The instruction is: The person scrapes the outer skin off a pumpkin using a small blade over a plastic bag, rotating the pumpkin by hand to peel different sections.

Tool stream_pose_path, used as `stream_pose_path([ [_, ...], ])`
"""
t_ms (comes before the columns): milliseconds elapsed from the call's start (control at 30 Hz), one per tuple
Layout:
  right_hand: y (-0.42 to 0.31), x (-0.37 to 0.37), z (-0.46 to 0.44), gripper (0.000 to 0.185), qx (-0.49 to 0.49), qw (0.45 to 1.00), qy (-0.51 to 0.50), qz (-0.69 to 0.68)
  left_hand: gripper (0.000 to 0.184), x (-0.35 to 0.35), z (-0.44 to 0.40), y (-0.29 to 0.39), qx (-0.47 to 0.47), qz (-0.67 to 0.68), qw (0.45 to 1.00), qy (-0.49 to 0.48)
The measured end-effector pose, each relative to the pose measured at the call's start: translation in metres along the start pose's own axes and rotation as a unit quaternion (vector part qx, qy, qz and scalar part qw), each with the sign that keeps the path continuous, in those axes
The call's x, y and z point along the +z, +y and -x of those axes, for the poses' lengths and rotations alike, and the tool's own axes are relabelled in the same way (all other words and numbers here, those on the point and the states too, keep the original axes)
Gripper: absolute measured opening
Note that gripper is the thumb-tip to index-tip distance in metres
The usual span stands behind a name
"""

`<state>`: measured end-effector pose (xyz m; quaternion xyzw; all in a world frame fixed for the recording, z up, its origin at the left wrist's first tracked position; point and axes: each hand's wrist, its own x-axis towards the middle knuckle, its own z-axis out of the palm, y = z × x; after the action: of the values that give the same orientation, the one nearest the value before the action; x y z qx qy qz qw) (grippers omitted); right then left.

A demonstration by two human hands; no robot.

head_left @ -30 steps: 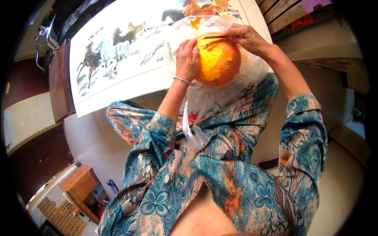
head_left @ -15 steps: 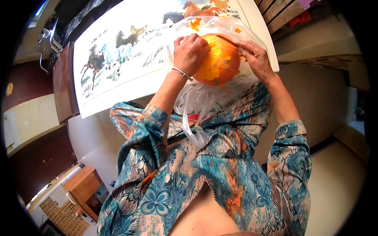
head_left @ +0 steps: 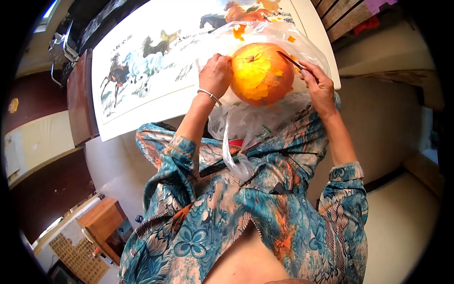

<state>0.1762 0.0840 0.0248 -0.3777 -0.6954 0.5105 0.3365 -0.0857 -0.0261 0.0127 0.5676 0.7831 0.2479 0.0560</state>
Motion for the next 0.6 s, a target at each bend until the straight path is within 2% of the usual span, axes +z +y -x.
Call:
stream_pose_path([
  [100,-0.005,-0.001,-0.002,0.023,0.003,1.0,-0.018,0.024,0.009,-0.015,-0.015,0.012,-0.014,-0.048,0.999,0.007],
  [233,-0.017,0.004,-0.007,0.023,0.01,0.999,-0.039,0.023,0.013,-0.022,-0.051,0.013,0.081,-0.016,0.99,0.11],
  [267,-0.018,0.004,-0.006,0.023,0.011,0.999,-0.038,0.025,0.026,-0.019,-0.06,0.01,0.114,-0.036,0.983,0.137],
  [367,-0.018,0.002,-0.003,0.023,0.007,0.999,-0.035,0.03,0.041,-0.023,-0.092,0.013,0.177,-0.193,0.946,0.19],
  [400,-0.019,0.003,-0.002,0.023,0.004,0.999,-0.035,0.031,0.055,-0.012,-0.102,0.0,0.129,-0.201,0.96,0.143],
  [433,-0.019,0.003,-0.001,0.023,-0.001,0.999,-0.032,0.031,0.042,-0.006,-0.113,-0.004,0.044,-0.234,0.967,0.095],
  [467,-0.02,0.004,0.0,0.023,-0.007,0.999,-0.028,0.031,0.029,-0.006,-0.124,-0.011,-0.027,-0.197,0.979,-0.04],
  [500,-0.02,0.004,0.0,0.023,-0.013,0.999,-0.024,0.031,0.023,-0.014,-0.132,-0.013,-0.097,-0.157,0.967,-0.174],
  [600,-0.02,0.004,0.002,0.023,-0.025,0.999,0.0,0.035,0.019,-0.032,-0.123,-0.012,-0.031,-0.067,0.997,-0.016],
])
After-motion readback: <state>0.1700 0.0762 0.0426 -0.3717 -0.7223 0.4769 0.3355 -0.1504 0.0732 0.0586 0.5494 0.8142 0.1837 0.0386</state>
